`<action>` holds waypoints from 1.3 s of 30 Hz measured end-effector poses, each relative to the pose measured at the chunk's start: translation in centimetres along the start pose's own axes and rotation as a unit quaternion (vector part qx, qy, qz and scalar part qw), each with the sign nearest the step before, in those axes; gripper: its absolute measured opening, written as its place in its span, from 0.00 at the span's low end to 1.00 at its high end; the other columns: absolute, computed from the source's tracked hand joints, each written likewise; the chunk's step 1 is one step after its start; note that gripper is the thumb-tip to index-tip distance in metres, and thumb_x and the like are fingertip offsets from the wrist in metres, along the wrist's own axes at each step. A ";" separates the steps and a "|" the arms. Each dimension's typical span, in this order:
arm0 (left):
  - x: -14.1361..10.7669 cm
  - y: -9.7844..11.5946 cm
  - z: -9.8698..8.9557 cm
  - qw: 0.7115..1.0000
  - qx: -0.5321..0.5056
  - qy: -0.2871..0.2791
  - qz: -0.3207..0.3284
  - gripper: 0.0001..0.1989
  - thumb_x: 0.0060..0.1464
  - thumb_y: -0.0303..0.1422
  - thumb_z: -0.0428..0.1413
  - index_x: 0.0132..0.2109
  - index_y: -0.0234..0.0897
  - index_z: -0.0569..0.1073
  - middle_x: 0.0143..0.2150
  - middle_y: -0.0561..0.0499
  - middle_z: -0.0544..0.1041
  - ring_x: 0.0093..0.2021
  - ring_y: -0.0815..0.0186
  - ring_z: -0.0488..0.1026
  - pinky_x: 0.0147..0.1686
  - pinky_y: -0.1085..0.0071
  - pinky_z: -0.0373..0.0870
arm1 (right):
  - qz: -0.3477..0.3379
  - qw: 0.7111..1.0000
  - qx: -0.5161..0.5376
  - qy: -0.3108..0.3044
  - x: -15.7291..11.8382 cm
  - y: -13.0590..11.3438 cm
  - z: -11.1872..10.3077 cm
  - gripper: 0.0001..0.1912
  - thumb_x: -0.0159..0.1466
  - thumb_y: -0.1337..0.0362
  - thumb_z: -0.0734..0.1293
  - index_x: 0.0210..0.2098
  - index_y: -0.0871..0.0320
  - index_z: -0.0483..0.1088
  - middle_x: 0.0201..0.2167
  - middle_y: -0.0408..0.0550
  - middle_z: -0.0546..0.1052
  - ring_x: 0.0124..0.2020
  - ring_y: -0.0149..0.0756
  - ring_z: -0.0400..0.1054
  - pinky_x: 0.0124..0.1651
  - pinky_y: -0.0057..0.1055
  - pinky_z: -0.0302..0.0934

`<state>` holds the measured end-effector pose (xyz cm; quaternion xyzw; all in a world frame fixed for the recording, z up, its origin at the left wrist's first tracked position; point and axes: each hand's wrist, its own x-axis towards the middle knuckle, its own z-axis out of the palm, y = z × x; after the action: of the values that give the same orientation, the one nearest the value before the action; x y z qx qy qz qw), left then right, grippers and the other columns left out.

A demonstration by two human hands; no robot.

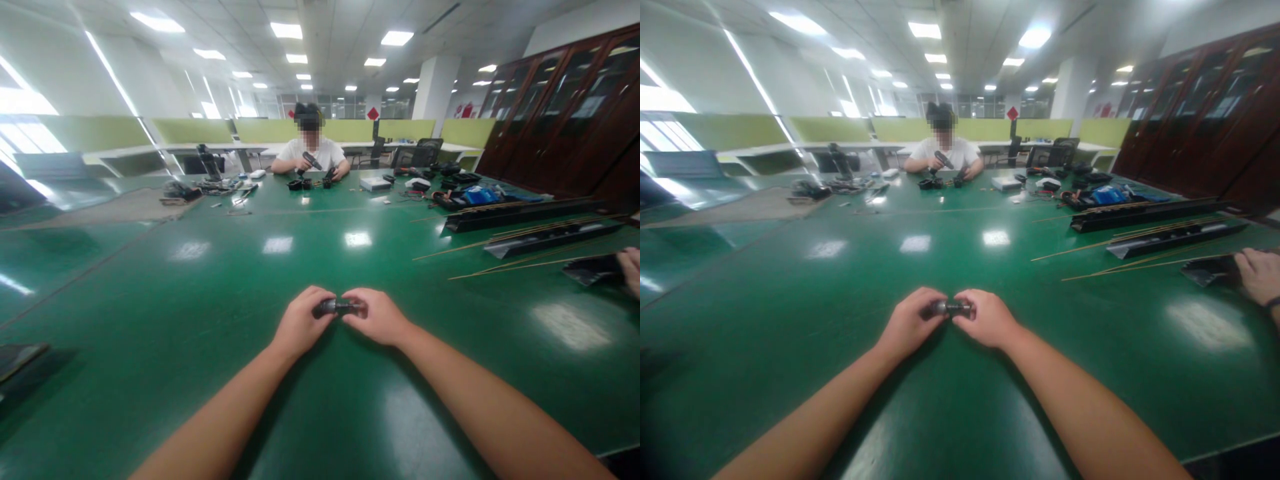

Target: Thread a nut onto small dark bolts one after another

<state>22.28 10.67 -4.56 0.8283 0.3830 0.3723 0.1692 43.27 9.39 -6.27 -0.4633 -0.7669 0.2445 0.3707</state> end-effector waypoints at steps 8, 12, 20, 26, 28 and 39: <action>0.0 0.2 0.0 1.000 0.004 -0.001 0.008 0.09 0.53 0.28 0.60 0.43 0.39 0.76 0.41 0.49 0.76 0.42 0.64 0.73 0.43 0.68 0.70 | 0.014 1.000 0.000 -0.005 0.1 -0.4 -0.1 0.18 0.55 0.68 0.71 0.45 0.55 0.71 0.36 0.44 0.77 0.30 0.32 0.69 0.36 0.28 0.63; 0.0 0.3 0.0 1.000 0.002 -0.002 0.012 0.09 0.53 0.28 0.60 0.43 0.39 0.76 0.41 0.48 0.76 0.42 0.63 0.73 0.43 0.68 0.71 | -0.004 1.000 -0.004 -0.003 0.2 -0.5 -0.1 0.14 0.57 0.67 0.71 0.44 0.55 0.72 0.36 0.45 0.76 0.32 0.32 0.69 0.38 0.28 0.63; 0.0 0.5 0.2 1.000 0.002 -0.010 0.018 0.09 0.53 0.27 0.60 0.42 0.39 0.76 0.40 0.48 0.76 0.42 0.64 0.73 0.43 0.68 0.71 | -0.033 0.999 -0.014 -0.003 0.1 -0.3 0.0 0.09 0.60 0.65 0.70 0.41 0.56 0.75 0.37 0.46 0.77 0.37 0.34 0.70 0.42 0.29 0.63; 0.0 0.2 0.5 1.000 0.002 -0.014 0.013 0.09 0.52 0.28 0.60 0.42 0.38 0.76 0.40 0.48 0.77 0.42 0.63 0.73 0.43 0.68 0.71 | -0.022 1.000 -0.014 -0.006 0.3 -0.2 0.2 0.07 0.59 0.67 0.70 0.39 0.57 0.75 0.36 0.45 0.77 0.36 0.34 0.70 0.41 0.29 0.62; -0.1 0.1 0.5 1.000 0.004 -0.008 0.013 0.09 0.52 0.28 0.61 0.42 0.38 0.76 0.40 0.48 0.77 0.42 0.63 0.73 0.42 0.68 0.71 | -0.020 1.000 -0.007 -0.006 0.3 -0.3 0.3 0.07 0.60 0.67 0.70 0.39 0.56 0.76 0.36 0.46 0.78 0.36 0.34 0.70 0.41 0.29 0.63; -0.1 0.0 0.6 1.000 0.002 -0.002 0.009 0.09 0.52 0.28 0.61 0.42 0.39 0.77 0.40 0.48 0.77 0.41 0.64 0.74 0.42 0.68 0.71 | -0.017 1.000 -0.017 -0.011 0.3 -0.2 0.3 0.06 0.60 0.66 0.70 0.38 0.57 0.76 0.34 0.46 0.78 0.34 0.34 0.70 0.38 0.28 0.62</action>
<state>22.64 10.58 -4.98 0.8326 0.3760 0.3717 0.1649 42.88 9.52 -6.17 -0.4539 -0.7827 0.2306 0.3580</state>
